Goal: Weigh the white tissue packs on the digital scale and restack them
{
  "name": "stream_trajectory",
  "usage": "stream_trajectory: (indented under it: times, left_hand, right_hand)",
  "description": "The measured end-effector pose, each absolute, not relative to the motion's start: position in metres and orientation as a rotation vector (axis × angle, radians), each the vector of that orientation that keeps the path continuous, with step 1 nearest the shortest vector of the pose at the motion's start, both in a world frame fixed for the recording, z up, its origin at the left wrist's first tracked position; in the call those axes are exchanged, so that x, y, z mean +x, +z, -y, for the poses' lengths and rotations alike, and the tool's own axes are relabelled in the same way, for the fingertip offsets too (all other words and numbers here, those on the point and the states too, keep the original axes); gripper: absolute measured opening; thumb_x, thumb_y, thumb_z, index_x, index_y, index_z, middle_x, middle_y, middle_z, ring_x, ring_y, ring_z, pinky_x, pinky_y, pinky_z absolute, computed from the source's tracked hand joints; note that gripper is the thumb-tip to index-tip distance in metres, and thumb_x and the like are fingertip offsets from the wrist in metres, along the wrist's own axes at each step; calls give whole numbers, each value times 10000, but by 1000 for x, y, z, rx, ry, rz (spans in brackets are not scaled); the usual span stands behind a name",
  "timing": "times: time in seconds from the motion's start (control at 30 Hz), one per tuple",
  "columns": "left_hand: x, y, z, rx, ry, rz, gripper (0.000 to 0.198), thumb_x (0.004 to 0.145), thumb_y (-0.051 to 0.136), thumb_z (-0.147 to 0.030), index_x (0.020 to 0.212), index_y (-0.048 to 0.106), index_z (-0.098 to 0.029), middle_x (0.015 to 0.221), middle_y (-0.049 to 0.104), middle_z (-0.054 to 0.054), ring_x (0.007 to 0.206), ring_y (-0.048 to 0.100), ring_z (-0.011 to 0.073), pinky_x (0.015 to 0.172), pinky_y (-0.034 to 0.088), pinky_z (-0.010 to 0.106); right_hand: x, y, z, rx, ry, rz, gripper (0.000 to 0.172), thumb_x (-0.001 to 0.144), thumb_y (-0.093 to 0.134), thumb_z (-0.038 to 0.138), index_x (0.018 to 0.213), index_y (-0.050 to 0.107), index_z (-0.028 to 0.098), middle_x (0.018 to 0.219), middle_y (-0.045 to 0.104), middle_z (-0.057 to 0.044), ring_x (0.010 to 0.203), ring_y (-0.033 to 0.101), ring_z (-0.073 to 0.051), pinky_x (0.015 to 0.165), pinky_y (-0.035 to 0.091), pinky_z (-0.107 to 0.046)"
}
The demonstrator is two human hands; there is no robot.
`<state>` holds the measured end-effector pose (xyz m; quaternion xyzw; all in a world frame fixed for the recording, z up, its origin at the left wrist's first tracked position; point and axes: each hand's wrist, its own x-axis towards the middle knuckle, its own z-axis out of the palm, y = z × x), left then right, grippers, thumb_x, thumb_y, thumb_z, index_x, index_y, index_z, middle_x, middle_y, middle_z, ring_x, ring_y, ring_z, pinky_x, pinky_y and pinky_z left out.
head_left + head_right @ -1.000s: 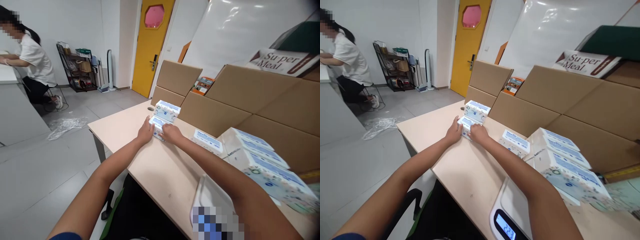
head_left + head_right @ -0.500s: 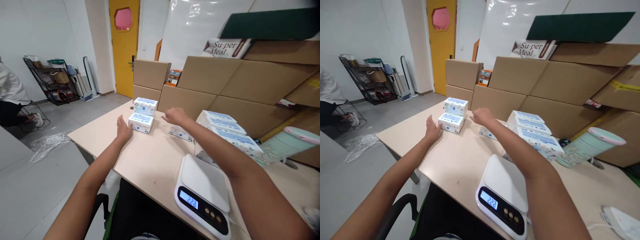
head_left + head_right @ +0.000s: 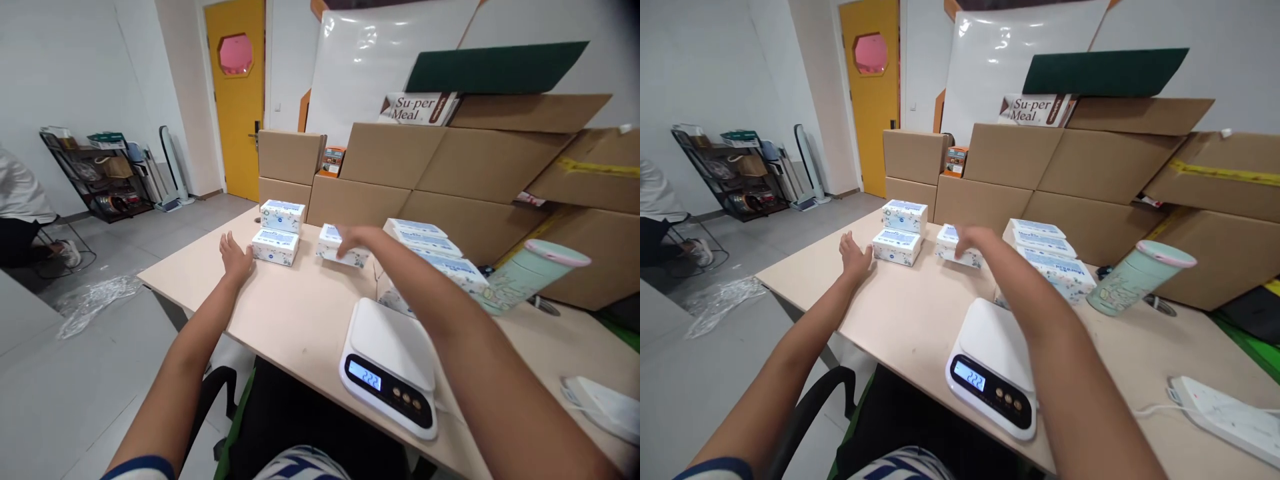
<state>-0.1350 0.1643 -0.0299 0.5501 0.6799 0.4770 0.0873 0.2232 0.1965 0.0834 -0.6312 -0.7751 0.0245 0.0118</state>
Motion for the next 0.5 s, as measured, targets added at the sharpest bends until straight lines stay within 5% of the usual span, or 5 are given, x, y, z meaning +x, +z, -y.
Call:
stream_trajectory:
  times: [0.17,0.37,0.5]
  left_hand:
    - [-129,-29,-162,1649,1516,-1997,824,971,667,-253,1681,305,-44,1853,182,314,1775,132,399,1460,109,589]
    - [-109,-14,-149,1699,1800,-1649,838,1050,614,-532,1705,328,-95,1888,175,208,1786,45,433,1449,62,599]
    - [-49,6,-104,1635,1799,-1284,847,1024,636,-550,1689,286,-159,1838,242,216,1680,349,387,1352,359,580]
  right_hand:
    - [250,125,-108,-1566,151,2494,1379,520,1067,545,1732,442,345,1713,565,-120,1564,517,-512,1288,448,-663]
    - [300,102,18,-1600,173,2555,1294,655,963,668,1768,376,362,1575,660,-132,1401,645,-499,1163,550,-646]
    - [303,68,39,-1770,206,2527,1235,733,897,646,1787,347,313,1530,677,-188,1384,654,-505,1100,579,-622]
